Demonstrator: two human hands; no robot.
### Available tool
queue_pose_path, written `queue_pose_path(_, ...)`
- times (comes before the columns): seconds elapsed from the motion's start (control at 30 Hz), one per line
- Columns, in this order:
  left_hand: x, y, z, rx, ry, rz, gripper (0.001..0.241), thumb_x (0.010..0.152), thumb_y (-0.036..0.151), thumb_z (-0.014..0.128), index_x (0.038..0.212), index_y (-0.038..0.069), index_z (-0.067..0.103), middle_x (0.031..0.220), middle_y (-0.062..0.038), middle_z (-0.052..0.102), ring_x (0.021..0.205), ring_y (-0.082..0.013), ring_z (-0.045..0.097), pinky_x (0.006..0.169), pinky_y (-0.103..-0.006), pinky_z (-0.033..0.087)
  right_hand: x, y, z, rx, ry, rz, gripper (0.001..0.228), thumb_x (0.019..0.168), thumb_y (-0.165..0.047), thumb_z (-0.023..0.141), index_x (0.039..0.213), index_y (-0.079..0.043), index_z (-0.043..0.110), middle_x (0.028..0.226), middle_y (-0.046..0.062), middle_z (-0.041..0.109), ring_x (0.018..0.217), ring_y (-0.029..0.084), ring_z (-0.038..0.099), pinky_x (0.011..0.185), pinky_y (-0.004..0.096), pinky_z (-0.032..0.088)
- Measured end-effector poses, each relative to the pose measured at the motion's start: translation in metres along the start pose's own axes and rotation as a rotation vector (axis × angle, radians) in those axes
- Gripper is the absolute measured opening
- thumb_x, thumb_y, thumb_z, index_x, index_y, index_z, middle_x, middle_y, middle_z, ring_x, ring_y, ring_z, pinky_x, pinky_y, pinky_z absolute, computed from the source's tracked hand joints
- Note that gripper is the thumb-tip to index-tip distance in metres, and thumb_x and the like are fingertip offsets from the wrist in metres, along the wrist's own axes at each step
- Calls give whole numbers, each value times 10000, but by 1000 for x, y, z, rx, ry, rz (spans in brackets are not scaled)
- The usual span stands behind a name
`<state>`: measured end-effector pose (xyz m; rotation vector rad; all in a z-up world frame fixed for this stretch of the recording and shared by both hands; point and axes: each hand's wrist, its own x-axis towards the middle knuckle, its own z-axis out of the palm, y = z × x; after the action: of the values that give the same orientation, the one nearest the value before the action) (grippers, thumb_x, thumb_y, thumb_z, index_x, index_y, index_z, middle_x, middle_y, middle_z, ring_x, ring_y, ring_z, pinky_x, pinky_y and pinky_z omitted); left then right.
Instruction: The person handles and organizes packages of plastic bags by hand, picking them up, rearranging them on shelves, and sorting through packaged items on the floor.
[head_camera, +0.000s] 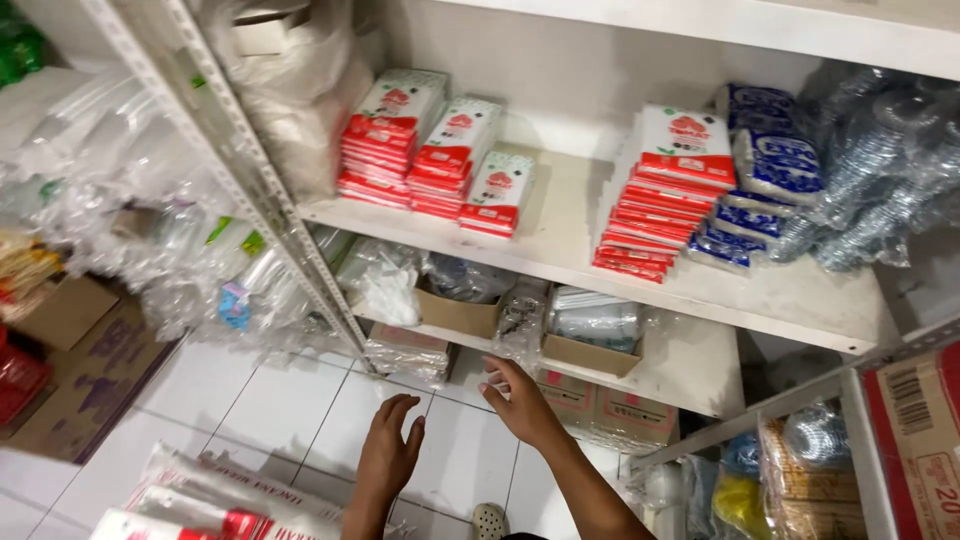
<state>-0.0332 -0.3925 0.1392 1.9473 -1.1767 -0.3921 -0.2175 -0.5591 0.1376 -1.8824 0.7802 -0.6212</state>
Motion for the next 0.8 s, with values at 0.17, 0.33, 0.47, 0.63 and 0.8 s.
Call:
queue_pose_path(0.17,-49,-18,-31,-8,31,-115,332,929,207,641,1230,68,653,1343,-131,616,1186,-362,616,969,-424,517,-18,-18,46,48,-149,103,496,958,-221,676,1410,-84,525,1199,59,654,955,153,650,853,316,565)
queue_pose_path(0.33,-113,-67,-61,43,115,-151,320,916,194,667,1216,80,670,1307,-116,635,1179,-353,624,977,-422,519,-43,-28,99,49,-238,71,442,977,-207,672,1382,-66,567,1129,59,674,917,142,649,853,302,547)
queue_pose_path(0.47,-176,-100,-80,2,216,-142,412,910,179,668,1303,86,584,1292,-134,619,1147,-333,644,939,-411,537,-70,-34,143,95,-355,58,429,979,-197,661,1376,-61,568,1085,65,679,918,141,628,845,302,545)
queue_pose_path(0.63,-247,-106,-107,-84,301,-369,521,892,176,666,1387,117,515,1331,-137,601,1077,-296,682,905,-397,553,-95,-46,198,135,-577,95,437,986,-190,643,1392,-54,551,1099,56,669,974,131,658,891,286,539)
queue_pose_path(0.8,-312,-118,-122,-124,423,-480,485,921,196,667,1374,78,540,1332,-160,605,1081,-299,689,924,-403,542,-114,-36,265,150,-773,39,463,963,-169,639,1397,-32,551,1115,39,660,973,125,650,876,284,537)
